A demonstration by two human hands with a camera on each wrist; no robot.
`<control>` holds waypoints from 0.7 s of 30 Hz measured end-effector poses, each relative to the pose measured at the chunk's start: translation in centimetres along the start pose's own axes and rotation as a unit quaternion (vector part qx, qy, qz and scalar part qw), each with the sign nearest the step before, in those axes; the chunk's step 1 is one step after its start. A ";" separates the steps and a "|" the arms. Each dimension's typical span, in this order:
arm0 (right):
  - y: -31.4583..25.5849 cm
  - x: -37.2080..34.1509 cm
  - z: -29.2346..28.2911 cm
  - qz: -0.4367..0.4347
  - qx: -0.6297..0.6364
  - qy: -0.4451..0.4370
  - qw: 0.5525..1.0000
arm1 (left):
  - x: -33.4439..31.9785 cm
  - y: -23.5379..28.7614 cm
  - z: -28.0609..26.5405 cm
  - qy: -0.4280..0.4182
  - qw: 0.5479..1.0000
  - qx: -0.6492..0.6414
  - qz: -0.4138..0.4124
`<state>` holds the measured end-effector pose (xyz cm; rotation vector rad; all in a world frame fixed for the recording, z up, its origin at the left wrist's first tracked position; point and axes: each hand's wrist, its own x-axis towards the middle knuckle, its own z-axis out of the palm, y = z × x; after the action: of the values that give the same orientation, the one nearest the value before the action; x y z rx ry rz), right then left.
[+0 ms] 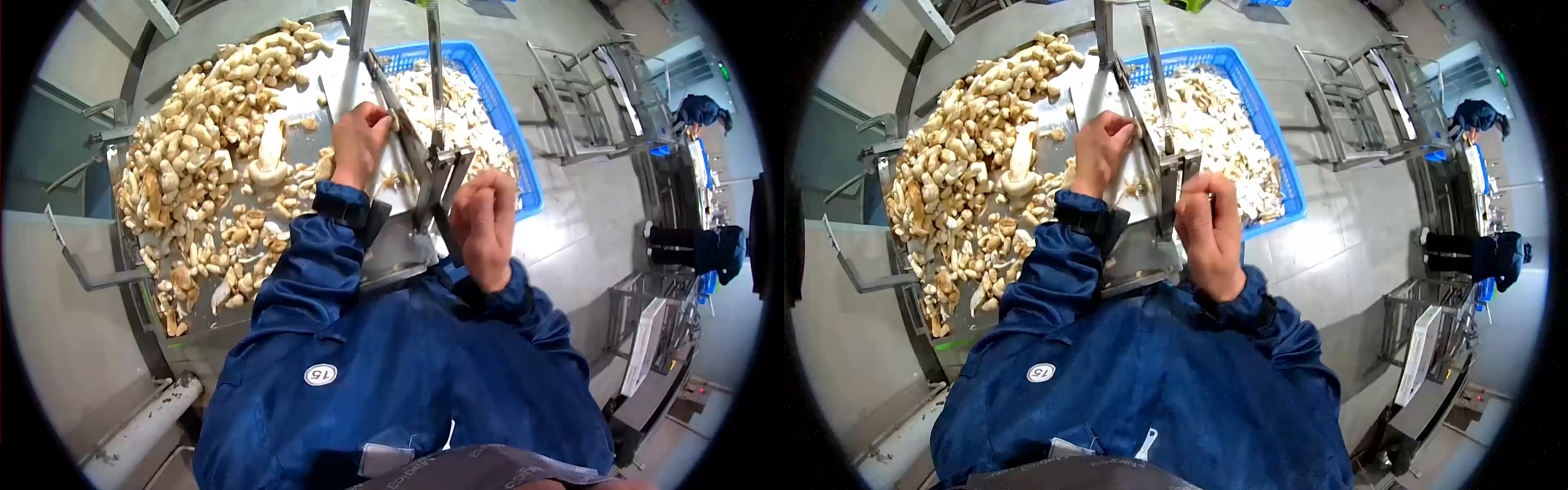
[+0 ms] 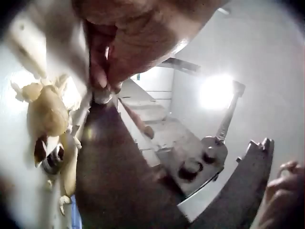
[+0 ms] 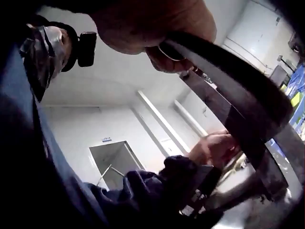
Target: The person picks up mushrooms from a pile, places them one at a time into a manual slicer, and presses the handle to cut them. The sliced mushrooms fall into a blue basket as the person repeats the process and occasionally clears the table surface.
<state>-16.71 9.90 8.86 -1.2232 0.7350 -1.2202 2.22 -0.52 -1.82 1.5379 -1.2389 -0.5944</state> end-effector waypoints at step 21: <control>5.9 -3.0 -2.2 -0.071 -0.116 0.019 0.991 | 0.3 -0.8 -0.1 -0.016 0.999 -0.020 0.027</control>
<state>-17.76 11.52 2.15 -1.4664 0.8485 -1.3043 2.75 -0.77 -2.44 1.4623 -1.2806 -0.6071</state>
